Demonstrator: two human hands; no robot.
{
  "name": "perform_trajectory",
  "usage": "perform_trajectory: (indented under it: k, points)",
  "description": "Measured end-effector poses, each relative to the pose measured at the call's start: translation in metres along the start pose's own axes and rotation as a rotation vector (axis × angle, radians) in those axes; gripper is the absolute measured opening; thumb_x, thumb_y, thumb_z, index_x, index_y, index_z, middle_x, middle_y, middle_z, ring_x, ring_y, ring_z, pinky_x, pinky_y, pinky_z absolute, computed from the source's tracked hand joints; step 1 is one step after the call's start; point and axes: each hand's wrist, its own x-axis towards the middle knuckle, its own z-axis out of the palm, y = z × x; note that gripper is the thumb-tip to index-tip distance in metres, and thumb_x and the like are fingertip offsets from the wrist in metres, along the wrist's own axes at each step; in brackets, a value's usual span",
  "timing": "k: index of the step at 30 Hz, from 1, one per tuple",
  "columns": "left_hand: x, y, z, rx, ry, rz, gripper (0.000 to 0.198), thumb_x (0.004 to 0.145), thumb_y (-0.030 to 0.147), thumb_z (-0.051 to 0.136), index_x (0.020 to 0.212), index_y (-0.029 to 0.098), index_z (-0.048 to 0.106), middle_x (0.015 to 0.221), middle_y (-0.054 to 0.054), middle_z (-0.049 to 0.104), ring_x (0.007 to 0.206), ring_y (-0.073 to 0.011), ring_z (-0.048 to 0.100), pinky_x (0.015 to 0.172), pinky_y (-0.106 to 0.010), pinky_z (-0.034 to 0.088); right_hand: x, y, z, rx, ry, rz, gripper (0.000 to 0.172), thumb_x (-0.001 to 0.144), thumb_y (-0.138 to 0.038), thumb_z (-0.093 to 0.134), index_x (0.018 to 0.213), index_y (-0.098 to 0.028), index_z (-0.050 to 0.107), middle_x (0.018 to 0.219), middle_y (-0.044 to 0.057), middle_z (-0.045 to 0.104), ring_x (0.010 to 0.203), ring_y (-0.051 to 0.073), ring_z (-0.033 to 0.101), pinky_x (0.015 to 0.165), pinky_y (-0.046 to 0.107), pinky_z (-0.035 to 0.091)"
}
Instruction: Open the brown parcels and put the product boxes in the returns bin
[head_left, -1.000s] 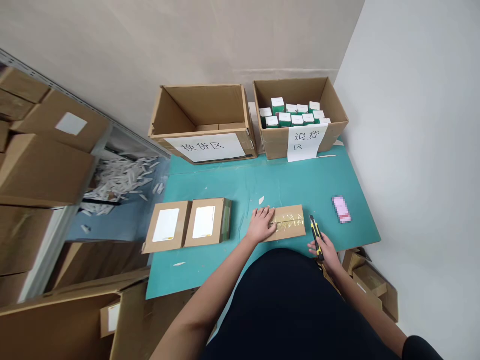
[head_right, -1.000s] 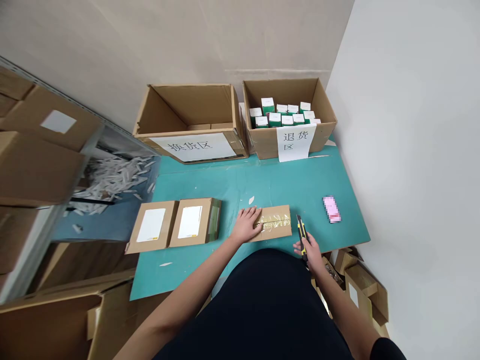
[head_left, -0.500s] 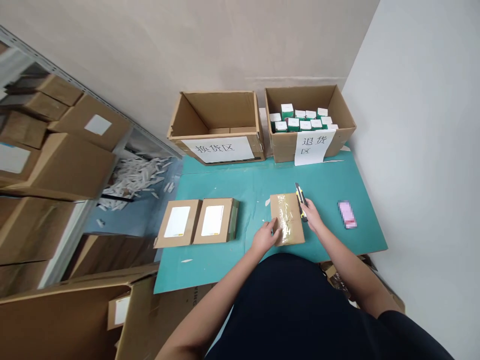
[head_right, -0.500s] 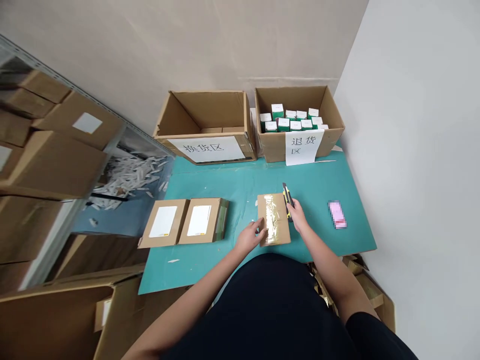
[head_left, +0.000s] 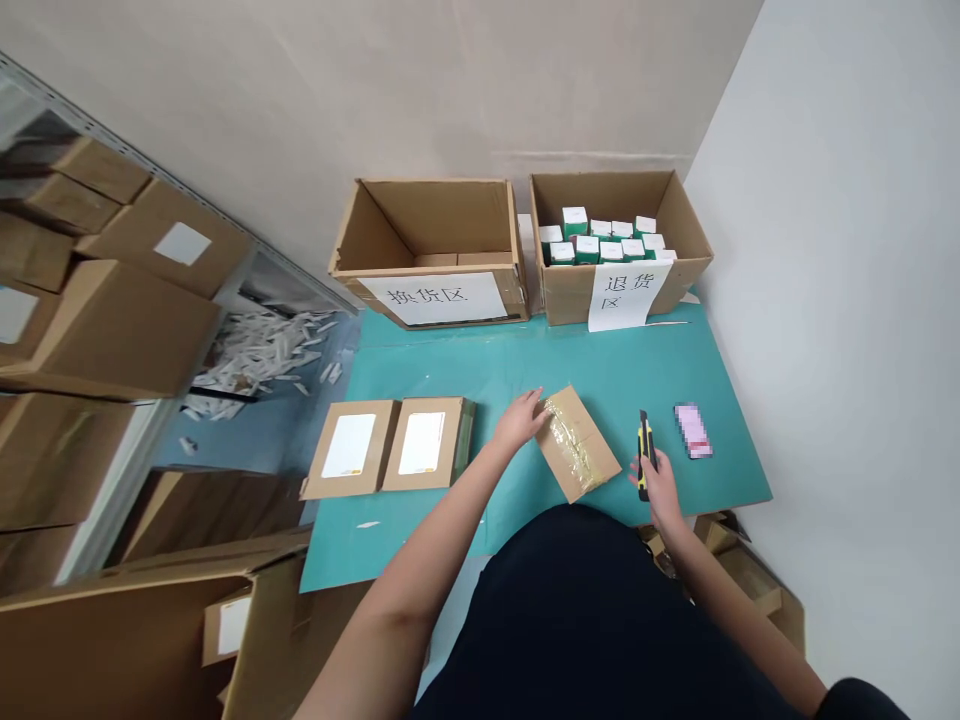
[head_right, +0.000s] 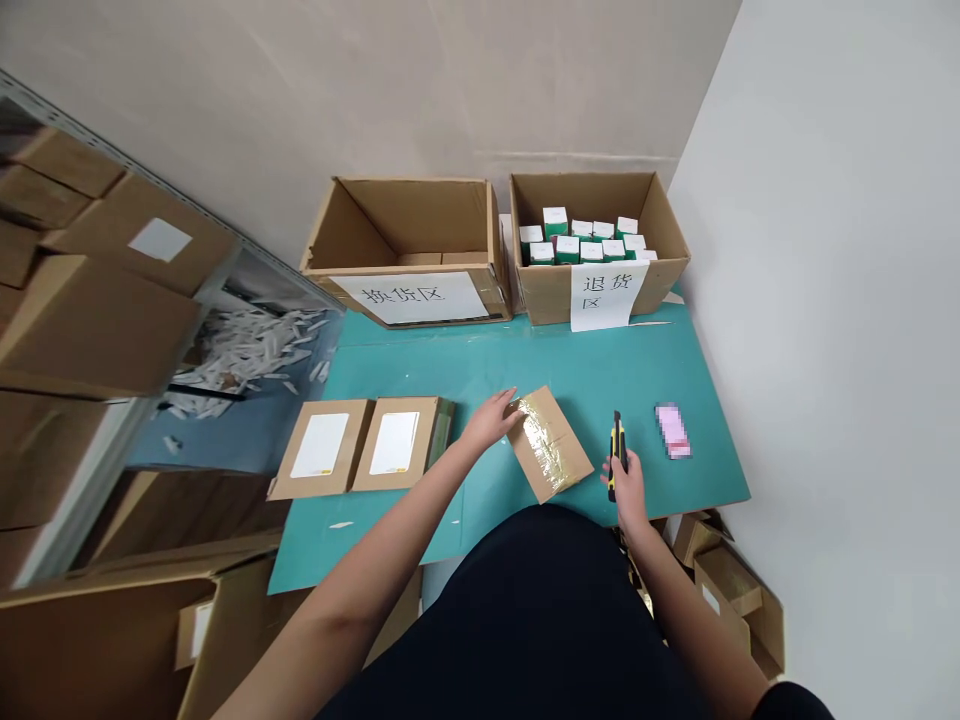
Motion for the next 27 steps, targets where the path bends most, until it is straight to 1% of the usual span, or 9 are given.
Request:
perform_trajectory:
  k: [3,6,11,16,18,20,23,25,27]
  points:
    - [-0.006,0.002,0.005,0.035,-0.078,-0.002,0.060,0.095,0.039,0.056,0.150,0.019,0.043,0.140,-0.014,0.060,0.126,-0.0297,0.057,0.101,-0.037,0.047,-0.015,0.020,0.001,0.046,-0.030,0.132,0.058,0.072,-0.059,0.074,0.113,-0.025,0.053,0.100,0.006,0.072,0.088,0.025,0.074,0.063,0.033,0.060]
    - [-0.028,0.006,0.004,0.121,-0.062,-0.112,0.065,0.095,0.044,0.053,0.153,0.019,0.038,0.130,-0.015,0.064,0.119,-0.0311,0.060,0.093,-0.036,0.049,-0.007,0.022,0.017,0.058,-0.046,0.092,0.054,0.073,-0.057,0.073,0.113,-0.026,0.053,0.100,0.004,0.069,0.089,0.023,0.072,0.064,0.031,0.060]
    - [-0.076,0.010,0.000,0.211,-0.166,-0.276,0.078,0.095,0.055,0.049,0.160,0.022,0.022,0.114,-0.014,0.069,0.097,-0.0305,0.069,0.073,-0.033,0.049,0.037,-0.003,0.035,-0.094,-0.126,-0.063,0.052,0.079,-0.055,0.067,0.120,-0.024,0.055,0.091,0.002,0.068,0.080,0.020,0.068,0.061,0.028,0.055]
    - [-0.111,0.016,0.007,0.243,-0.224,-0.324,0.081,0.094,0.060,0.047,0.160,0.021,0.019,0.105,-0.012,0.071,0.090,-0.0296,0.070,0.070,-0.033,0.049,0.073,-0.026,0.049,-0.244,-0.288,-0.176,0.047,0.078,-0.050,0.069,0.116,-0.022,0.062,0.095,0.003,0.071,0.082,0.020,0.067,0.068,0.029,0.054]
    - [-0.114,0.019,0.009,0.281,-0.196,-0.332,0.083,0.092,0.061,0.051,0.159,0.020,0.022,0.107,-0.014,0.070,0.096,-0.0315,0.069,0.074,-0.036,0.051,0.080,-0.030,0.051,-0.252,-0.331,-0.191,0.045,0.077,-0.048,0.070,0.113,-0.023,0.062,0.096,0.003,0.072,0.085,0.020,0.068,0.071,0.030,0.054]
    - [-0.109,0.023,0.009,0.347,-0.119,-0.276,0.082,0.090,0.059,0.057,0.156,0.020,0.029,0.120,-0.018,0.066,0.109,-0.0347,0.064,0.085,-0.041,0.051,0.082,-0.032,0.050,-0.234,-0.367,-0.180,0.045,0.076,-0.049,0.071,0.111,-0.023,0.062,0.096,0.003,0.072,0.086,0.020,0.069,0.074,0.032,0.056]
    - [-0.092,0.028,0.009,0.406,-0.027,-0.057,0.077,0.088,0.051,0.064,0.154,0.022,0.036,0.147,-0.020,0.051,0.137,-0.0374,0.046,0.112,-0.050,0.036,0.079,-0.030,0.040,-0.176,-0.379,-0.150,0.047,0.075,-0.052,0.071,0.112,-0.024,0.060,0.100,0.005,0.074,0.091,0.022,0.071,0.080,0.036,0.058]
    - [-0.077,0.029,0.011,0.395,-0.060,0.079,0.077,0.088,0.046,0.066,0.154,0.023,0.035,0.157,-0.018,0.041,0.147,-0.0365,0.033,0.121,-0.053,0.022,0.073,-0.028,0.030,-0.144,-0.353,-0.127,0.050,0.074,-0.054,0.072,0.113,-0.024,0.059,0.102,0.006,0.074,0.095,0.023,0.072,0.081,0.038,0.059]
    - [-0.063,0.030,0.015,0.376,-0.139,0.139,0.079,0.087,0.044,0.068,0.155,0.024,0.033,0.160,-0.016,0.039,0.150,-0.0357,0.029,0.122,-0.055,0.018,0.064,-0.025,0.018,-0.134,-0.328,-0.103,0.054,0.074,-0.055,0.073,0.115,-0.024,0.058,0.100,0.007,0.075,0.091,0.024,0.073,0.076,0.038,0.060]
